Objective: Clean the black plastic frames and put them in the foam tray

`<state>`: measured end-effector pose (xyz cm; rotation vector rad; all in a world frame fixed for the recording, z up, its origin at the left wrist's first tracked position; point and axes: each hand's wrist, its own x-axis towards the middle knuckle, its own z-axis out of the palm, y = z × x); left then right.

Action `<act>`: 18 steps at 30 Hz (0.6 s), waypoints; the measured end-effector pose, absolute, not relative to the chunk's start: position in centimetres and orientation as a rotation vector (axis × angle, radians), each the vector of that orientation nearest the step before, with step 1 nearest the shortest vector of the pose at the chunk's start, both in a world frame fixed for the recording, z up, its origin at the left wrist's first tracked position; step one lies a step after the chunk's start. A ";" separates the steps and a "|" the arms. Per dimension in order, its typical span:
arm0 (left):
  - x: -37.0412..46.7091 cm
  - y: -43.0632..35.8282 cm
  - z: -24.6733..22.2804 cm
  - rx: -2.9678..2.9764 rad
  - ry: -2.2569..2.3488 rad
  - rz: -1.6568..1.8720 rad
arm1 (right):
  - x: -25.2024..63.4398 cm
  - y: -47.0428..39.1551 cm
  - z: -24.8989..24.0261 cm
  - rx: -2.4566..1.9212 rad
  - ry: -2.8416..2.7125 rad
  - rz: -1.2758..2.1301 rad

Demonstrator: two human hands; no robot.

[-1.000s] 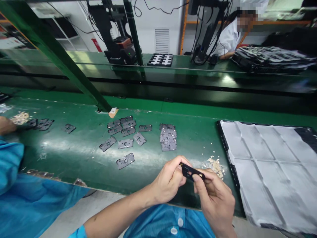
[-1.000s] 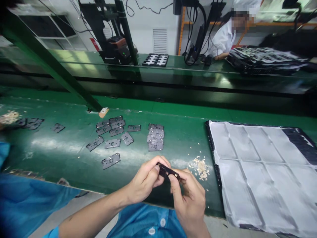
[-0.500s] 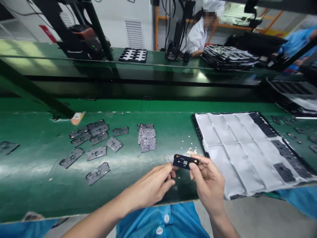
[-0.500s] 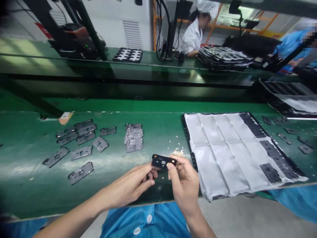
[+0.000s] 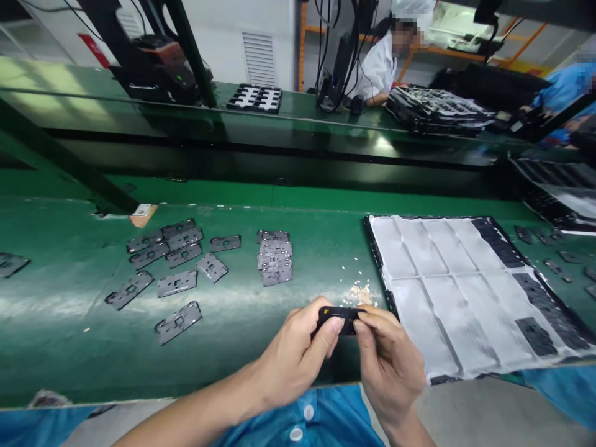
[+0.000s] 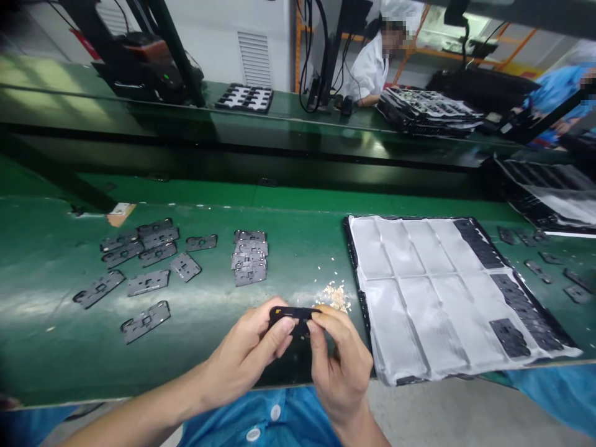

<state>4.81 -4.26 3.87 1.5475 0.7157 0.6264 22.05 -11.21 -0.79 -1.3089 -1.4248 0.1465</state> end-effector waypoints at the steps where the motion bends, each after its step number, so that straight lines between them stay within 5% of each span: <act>1: 4.7 -4.5 4.0 1.535 0.713 0.632 | 22.0 -11.2 -0.6 -1.301 -1.438 0.110; 18: 4.0 -5.7 4.2 1.446 0.736 0.658 | 20.5 -11.5 -0.5 -1.274 -1.407 -0.006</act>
